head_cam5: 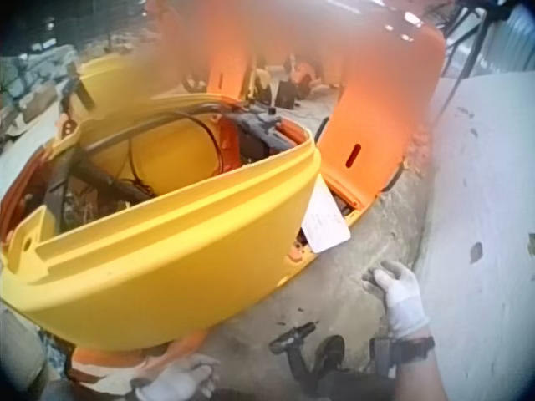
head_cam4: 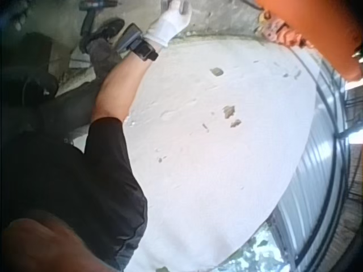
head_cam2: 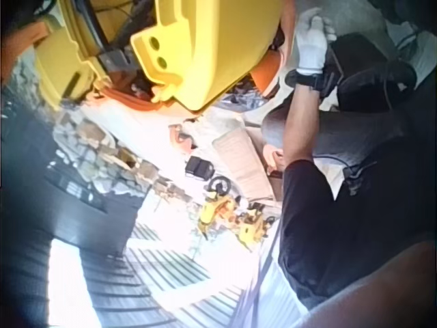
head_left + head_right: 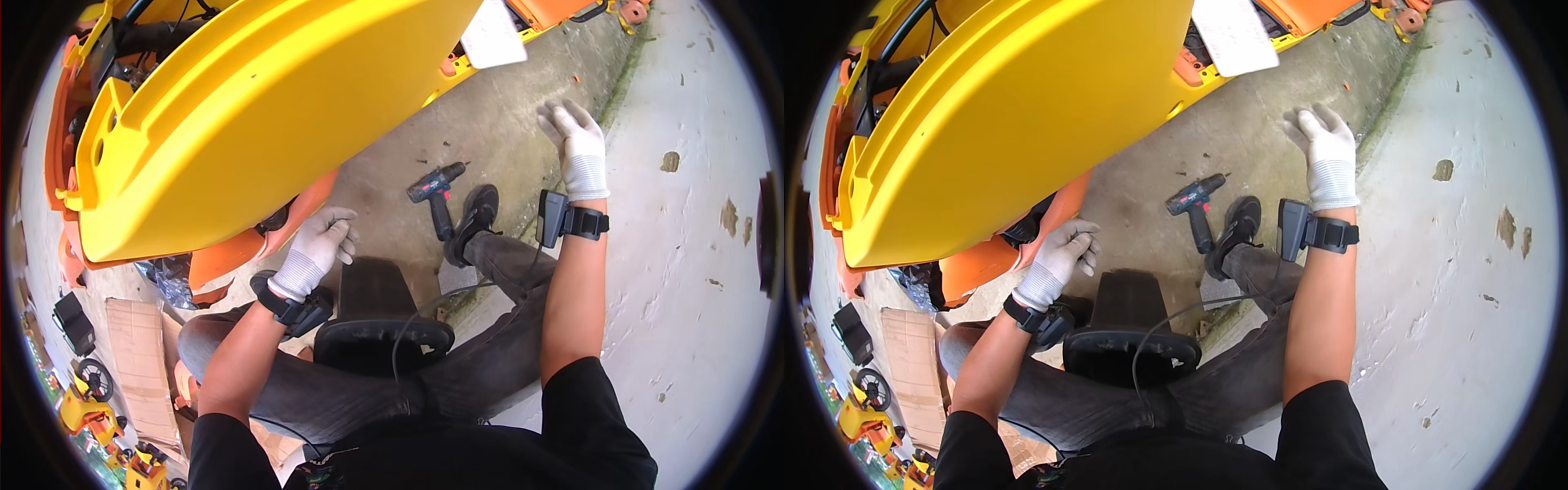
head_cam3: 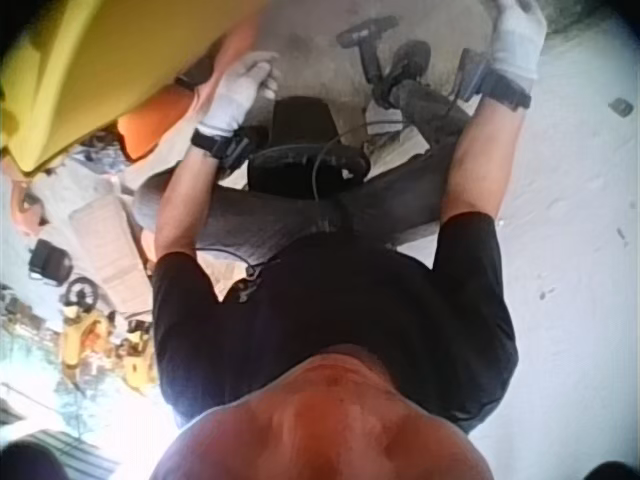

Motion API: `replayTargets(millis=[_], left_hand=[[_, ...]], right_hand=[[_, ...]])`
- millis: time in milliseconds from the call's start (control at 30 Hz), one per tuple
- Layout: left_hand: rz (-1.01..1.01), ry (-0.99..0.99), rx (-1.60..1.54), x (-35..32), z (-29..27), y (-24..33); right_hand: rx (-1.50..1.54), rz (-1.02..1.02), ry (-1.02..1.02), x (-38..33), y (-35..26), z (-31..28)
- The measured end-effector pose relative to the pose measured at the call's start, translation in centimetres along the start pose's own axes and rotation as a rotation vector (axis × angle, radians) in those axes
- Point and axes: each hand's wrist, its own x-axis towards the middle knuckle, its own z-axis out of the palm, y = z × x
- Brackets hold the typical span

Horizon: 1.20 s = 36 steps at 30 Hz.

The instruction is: The person uses a cordless drill to fasten screws into the yellow and orange plastic body panels of a scooter. They work on the side and rear sections, securing components to the frame before standing up and walking away from the partially assembled vehicle.

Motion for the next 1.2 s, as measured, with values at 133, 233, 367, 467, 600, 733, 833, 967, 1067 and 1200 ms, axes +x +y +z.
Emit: replayTargets(millis=[133,233,367,467,600,733,833,967,1067,1200], left_hand=[[-0.023,0.054,0.034,-0.4,0.7,0.6],[-0.043,0.057,0.077,-0.6,0.8,0.9],[-0.020,0.034,0.177,-0.7,1.0,0.8],[0.032,0.053,0.206,-1.0,0.3,0.9],[0.008,0.051,0.162,-1.6,0.5,1.8],[0.003,0.043,0.178,-1.4,1.5,2.1],[-0.030,0.048,0.125,-2.1,0.8,1.0],[-0.059,0.033,0.162,-2.3,0.7,0.6],[-0.115,0.035,0.212,-2.6,0.7,-0.2],[-0.129,-0.131,0.284,-2.8,0.7,-0.6]], right_hand=[[-0.336,0.019,-0.122,-0.8,0.9,0.8],[-0.532,-0.012,-0.196,-0.5,4.8,0.7],[-1.098,-0.089,-0.306,-1.0,13.9,0.8],[-1.193,0.088,-0.413,-2.5,19.5,1.4],[-1.289,0.362,-0.373,-4.3,27.4,1.3],[-1.266,0.514,-0.346,-7.0,35.5,0.1],[-1.359,0.562,-0.259,-9.6,36.7,3.9],[-1.378,0.532,-0.103,-9.1,37.3,4.9],[-1.317,0.582,-0.155,-9.0,35.5,5.7],[-1.211,0.611,-0.175,-8.5,32.2,6.2]])
